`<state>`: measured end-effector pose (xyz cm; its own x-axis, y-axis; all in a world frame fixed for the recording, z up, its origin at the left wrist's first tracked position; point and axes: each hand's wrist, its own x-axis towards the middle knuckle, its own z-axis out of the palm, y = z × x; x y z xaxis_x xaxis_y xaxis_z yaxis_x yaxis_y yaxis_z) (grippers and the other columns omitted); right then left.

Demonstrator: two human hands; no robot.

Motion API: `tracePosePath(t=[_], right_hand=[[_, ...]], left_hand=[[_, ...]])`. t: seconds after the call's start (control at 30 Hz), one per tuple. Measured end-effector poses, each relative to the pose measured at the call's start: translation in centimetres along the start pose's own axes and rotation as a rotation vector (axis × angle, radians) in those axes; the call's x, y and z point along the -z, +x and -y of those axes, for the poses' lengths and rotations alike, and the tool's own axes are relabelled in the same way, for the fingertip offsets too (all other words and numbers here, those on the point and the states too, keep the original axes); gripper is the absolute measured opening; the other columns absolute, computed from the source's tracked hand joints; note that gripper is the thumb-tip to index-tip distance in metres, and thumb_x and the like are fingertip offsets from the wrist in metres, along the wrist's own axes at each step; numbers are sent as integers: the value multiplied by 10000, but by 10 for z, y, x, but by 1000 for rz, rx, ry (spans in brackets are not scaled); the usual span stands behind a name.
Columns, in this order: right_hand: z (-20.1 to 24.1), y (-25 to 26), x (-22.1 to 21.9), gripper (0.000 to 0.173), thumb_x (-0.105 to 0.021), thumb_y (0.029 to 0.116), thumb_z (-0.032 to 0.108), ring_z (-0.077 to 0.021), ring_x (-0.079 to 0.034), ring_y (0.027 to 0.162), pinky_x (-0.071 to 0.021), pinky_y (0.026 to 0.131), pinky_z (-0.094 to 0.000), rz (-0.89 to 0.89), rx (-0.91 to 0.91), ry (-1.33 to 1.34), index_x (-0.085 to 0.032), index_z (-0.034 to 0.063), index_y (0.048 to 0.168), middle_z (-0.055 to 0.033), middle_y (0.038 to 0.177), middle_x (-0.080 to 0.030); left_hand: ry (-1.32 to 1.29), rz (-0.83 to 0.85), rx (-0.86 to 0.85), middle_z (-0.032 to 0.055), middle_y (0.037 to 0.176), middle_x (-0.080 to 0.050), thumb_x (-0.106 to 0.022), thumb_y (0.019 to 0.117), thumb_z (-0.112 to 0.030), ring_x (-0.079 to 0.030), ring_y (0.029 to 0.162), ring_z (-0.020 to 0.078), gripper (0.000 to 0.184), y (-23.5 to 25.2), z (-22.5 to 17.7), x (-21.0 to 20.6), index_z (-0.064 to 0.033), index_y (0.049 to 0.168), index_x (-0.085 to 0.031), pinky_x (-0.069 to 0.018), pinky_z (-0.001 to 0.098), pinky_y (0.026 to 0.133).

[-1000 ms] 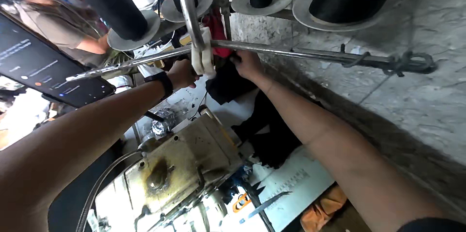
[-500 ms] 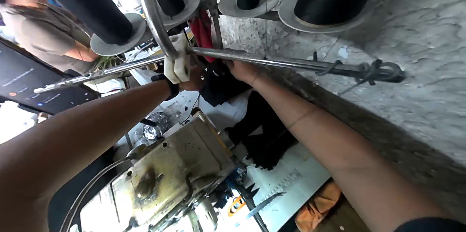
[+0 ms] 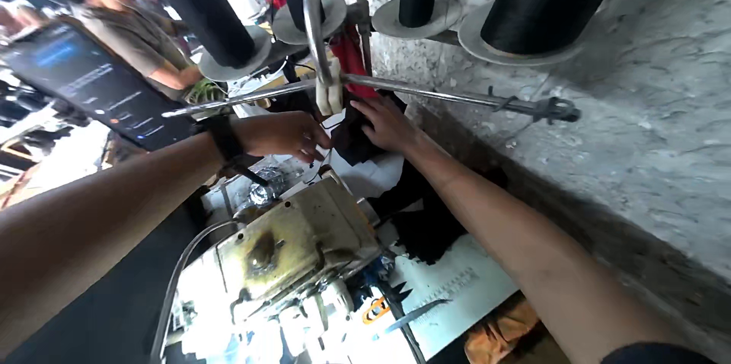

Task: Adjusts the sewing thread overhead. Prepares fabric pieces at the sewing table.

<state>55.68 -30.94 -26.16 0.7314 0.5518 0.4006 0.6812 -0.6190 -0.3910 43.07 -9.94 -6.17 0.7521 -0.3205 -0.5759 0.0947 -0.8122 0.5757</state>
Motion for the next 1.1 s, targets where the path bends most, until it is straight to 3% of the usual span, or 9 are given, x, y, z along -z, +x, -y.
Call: tracePosePath(t=[0.1,0.33,0.47,0.57,0.7,0.77,0.87,0.97,1.1], right_hand=[[12,1,12,604,-688,948,294,-361,-353,1505,-289,1238,-532,51,-110,25,-528,139,1509,-199,1575,-444],[14,15,10,437,-413,1034,24,-331,-394,1495,-302,1243,-509,179,36,32,-617,63,1418,-141,1550,-511],[13,16,-1,547,-495,960,-55,-397,-300,1532,-233,1227,-644,217,52,-2,-540,65,1492,-167,1623,-402],[23,4,7,642,-478,973,-43,-377,-231,1564,-149,1211,-723,186,-16,-17,-440,165,1579,-138,1679,-305],[18,-44,41,450,-490,1020,29,-403,-405,1474,-320,1191,-639,64,-78,85,-558,62,1463,-200,1571,-461],[26,-80,70,350,-500,1055,96,-416,-550,1337,-422,1117,-631,95,-162,160,-631,34,1373,-230,1424,-590],[57,-146,120,308,-527,1084,190,-401,-638,1215,-463,1060,-628,38,-285,284,-682,29,1295,-229,1297,-671],[96,-233,155,346,-510,1083,219,-259,-714,1070,-581,975,-451,-246,-275,560,-638,-41,1272,-187,1244,-692],[150,-349,156,298,-485,1069,177,-148,-721,900,-625,835,-341,-347,-346,761,-619,-58,1194,-96,1109,-715]], left_hand=[[-92,-27,24,153,1250,-692,-461,1047,50,-722,1079,276,297,-63,3,-1,-3,1270,-650,-595,402,955],[-105,-223,44,76,1267,-714,-495,1059,-17,-719,1119,238,306,-188,16,-27,-89,1293,-679,-602,384,972],[12,-450,-186,-13,1301,-697,-569,1063,-202,-717,1109,187,294,-273,65,-49,-210,1336,-679,-639,379,929],[-45,-805,-155,97,1331,-687,-574,1026,-71,-718,1117,271,297,-342,64,-84,-84,1298,-692,-644,414,908],[-385,-1200,10,65,1282,-684,-379,1028,11,-732,1044,187,334,-408,88,-139,-43,1264,-608,-634,331,834],[-476,-1277,-84,66,1279,-691,-367,1053,-43,-743,1018,196,320,-434,113,-200,-56,1295,-577,-643,328,825],[-554,-1201,-331,107,1251,-696,-501,1052,-203,-733,1006,254,309,-447,141,-304,-98,1308,-638,-639,385,852],[-841,-1241,-277,40,1118,-761,-557,1048,-257,-745,918,169,253,-408,141,-386,-168,1209,-731,-630,318,821],[-909,-1058,-105,116,1157,-737,-546,1021,-149,-734,970,228,297,-360,166,-435,-37,1268,-667,-619,371,860]])
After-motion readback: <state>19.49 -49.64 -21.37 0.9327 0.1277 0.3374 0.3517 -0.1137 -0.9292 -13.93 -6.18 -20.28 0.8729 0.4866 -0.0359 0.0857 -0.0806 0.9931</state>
